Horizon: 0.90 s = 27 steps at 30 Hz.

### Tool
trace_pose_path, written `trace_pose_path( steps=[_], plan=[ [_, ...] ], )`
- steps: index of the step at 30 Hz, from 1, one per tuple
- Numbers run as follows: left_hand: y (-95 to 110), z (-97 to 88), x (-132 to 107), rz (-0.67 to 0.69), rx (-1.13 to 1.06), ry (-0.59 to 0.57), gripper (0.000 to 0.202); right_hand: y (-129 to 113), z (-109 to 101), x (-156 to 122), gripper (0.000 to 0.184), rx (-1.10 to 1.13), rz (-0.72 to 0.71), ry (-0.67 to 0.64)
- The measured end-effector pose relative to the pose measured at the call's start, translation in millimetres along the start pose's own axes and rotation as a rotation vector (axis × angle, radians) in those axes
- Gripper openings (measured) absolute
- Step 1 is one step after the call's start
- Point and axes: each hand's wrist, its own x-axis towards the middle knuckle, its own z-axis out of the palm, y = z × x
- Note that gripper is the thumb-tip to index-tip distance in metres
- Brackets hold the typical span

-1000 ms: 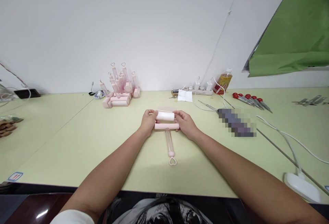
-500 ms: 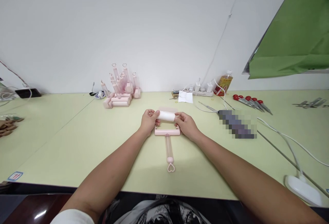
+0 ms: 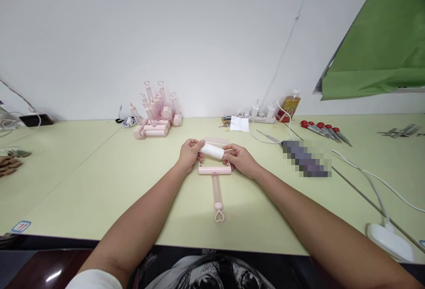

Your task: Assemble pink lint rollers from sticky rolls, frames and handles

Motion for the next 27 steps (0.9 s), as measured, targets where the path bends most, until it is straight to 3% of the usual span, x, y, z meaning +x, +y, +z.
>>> trace_pose_path(
  steps=[5, 18, 22, 27],
  plan=[
    [-0.7, -0.8, 0.2, -0.045, 0.015, -0.036, 0.044, 0.4, -3.1, 1.8, 0.042, 0.02, 0.022, -0.036],
    [-0.6, -2.4, 2.8, -0.118, 0.03, -0.061, 0.037, -2.6, 2.6, 1.8, 0.029, -0.033, -0.026, 0.007],
    [-1.2, -1.2, 2.7, -0.12, 0.013, -0.05, 0.043, -0.7, 3.1, 5.7, 0.038, -0.012, 0.045, 0.1],
    [-2.9, -2.0, 5.4, -0.109, -0.019, -0.018, 0.048, -0.8, 3.0, 8.8, 0.051, 0.009, 0.087, 0.103]
  ],
)
